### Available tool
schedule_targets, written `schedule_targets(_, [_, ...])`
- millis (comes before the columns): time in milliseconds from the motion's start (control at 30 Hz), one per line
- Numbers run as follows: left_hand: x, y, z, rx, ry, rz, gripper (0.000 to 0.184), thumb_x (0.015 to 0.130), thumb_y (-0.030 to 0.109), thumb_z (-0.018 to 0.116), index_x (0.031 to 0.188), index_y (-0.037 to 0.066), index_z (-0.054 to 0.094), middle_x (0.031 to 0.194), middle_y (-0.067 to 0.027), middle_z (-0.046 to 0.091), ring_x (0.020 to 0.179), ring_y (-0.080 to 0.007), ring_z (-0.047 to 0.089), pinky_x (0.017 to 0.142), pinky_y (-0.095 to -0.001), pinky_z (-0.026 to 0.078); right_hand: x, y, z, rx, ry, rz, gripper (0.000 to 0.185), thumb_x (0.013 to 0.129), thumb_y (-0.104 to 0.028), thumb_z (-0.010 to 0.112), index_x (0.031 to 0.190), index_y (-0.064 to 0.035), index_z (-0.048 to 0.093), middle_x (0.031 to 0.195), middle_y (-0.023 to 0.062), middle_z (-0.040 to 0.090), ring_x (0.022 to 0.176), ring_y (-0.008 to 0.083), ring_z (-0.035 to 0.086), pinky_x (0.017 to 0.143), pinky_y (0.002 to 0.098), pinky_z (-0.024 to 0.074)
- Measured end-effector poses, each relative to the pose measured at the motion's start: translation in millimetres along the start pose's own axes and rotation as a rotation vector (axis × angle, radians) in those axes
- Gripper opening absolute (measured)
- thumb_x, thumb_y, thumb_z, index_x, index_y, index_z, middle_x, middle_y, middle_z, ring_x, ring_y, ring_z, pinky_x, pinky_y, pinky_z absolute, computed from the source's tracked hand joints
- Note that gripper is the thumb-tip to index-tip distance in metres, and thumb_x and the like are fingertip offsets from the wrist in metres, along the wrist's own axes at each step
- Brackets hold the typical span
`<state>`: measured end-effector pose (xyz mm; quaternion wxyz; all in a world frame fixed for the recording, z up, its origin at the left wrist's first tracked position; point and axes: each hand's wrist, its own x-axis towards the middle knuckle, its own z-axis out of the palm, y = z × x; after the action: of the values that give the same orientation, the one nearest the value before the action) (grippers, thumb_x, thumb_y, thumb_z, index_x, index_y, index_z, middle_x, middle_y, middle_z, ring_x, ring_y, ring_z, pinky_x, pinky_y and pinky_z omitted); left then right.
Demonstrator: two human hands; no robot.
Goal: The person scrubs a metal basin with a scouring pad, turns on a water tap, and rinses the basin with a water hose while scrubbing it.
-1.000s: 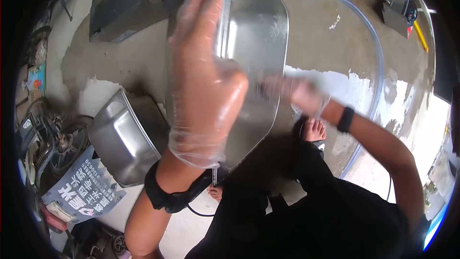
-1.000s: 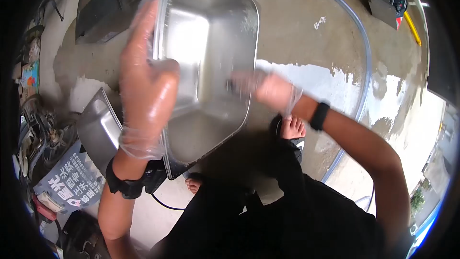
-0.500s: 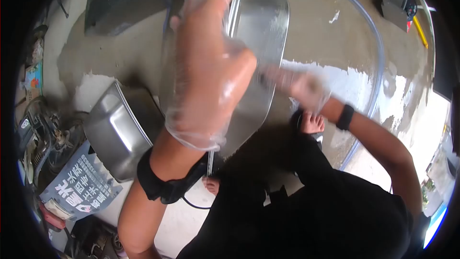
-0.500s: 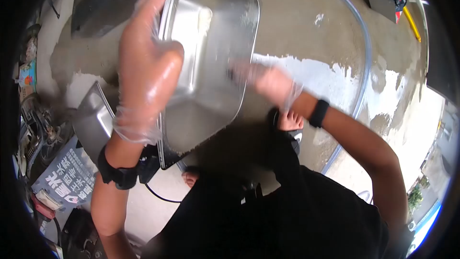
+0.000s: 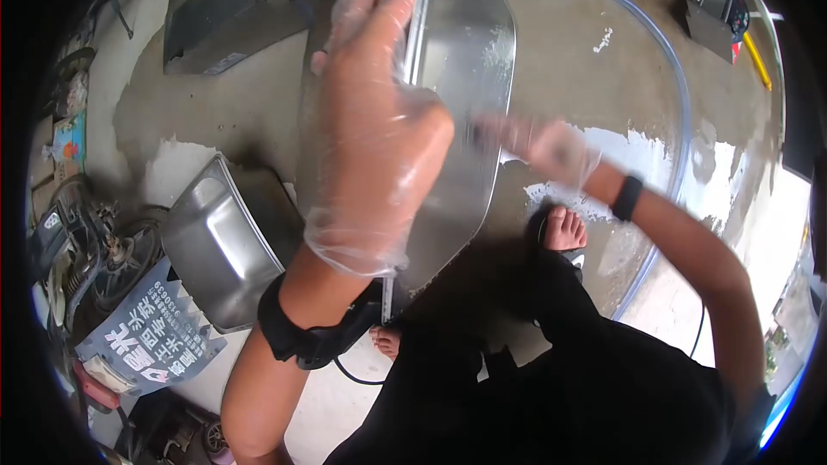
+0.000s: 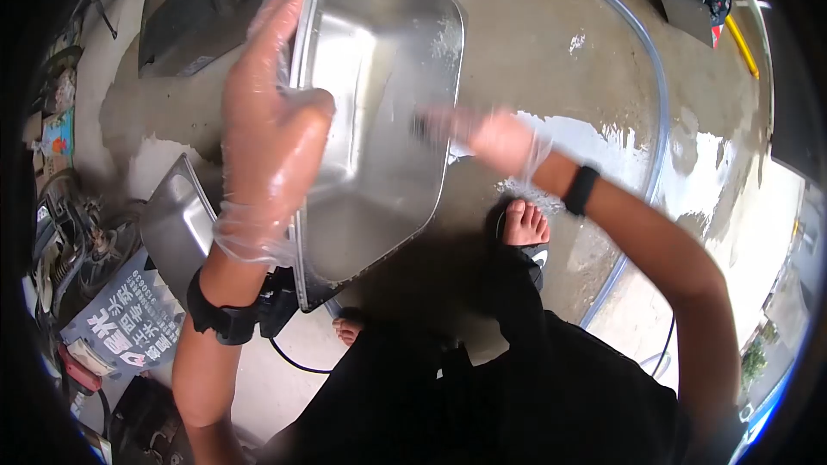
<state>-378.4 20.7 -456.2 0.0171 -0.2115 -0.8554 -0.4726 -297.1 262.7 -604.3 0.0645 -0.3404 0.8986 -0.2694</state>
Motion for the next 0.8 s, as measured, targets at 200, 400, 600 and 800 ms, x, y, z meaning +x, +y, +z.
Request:
schedule_targets(200, [7.0, -14.3, -13.6, -0.180, -0.038, -0.028, 0.072, 0.067, -0.013, 0.044, 0.138, -0.005, 0.051, 0.140, -0.0185, 0.054, 0.134, -0.0256, 0.048, 0.113, -0.0310, 0.031, 33.0, 29.8, -19.1, -0.480, 0.068, 0.043, 0.064, 0.079, -0.001, 0.060, 0.141, -0.0112, 0.053, 0.155, 0.0085, 0.042, 0.131, 0.0287, 0.053, 0.104, 0.0374, 0.0503])
schedule_targets(400, [1.8, -11.8, -11.3, 0.035, -0.050, 0.047, 0.073, 0.068, -0.015, 0.043, 0.140, -0.005, 0.050, 0.144, -0.0193, 0.052, 0.140, -0.0252, 0.044, 0.117, -0.0318, 0.026, 6.7, -57.3, 6.5, 0.168, -0.187, -0.036, 0.050, 0.077, -0.014, 0.072, 0.126, -0.0075, 0.064, 0.149, 0.0100, 0.049, 0.129, 0.0318, 0.054, 0.106, 0.0414, 0.0465])
schedule_targets(600, [2.8, -10.0, -13.5, 0.018, -0.040, 0.033, 0.072, 0.067, -0.015, 0.044, 0.139, -0.005, 0.051, 0.144, -0.0200, 0.052, 0.140, -0.0276, 0.043, 0.117, -0.0322, 0.026, 23.3, -27.4, 13.6, 0.027, 0.045, 0.007, 0.028, 0.082, -0.017, 0.071, 0.107, -0.0043, 0.071, 0.122, 0.0132, 0.066, 0.112, 0.0337, 0.060, 0.095, 0.0437, 0.0503])
schedule_targets(800, [6.6, -11.9, -14.1, 0.031, -0.011, 0.034, 0.072, 0.067, -0.015, 0.043, 0.138, -0.004, 0.052, 0.140, -0.0192, 0.055, 0.137, -0.0261, 0.048, 0.114, -0.0280, 0.029, 67.6, 46.0, -46.1, -0.552, 0.053, 0.099, 0.032, 0.076, -0.009, 0.066, 0.108, -0.0108, 0.065, 0.123, 0.0127, 0.060, 0.110, 0.0341, 0.060, 0.090, 0.0423, 0.0519])
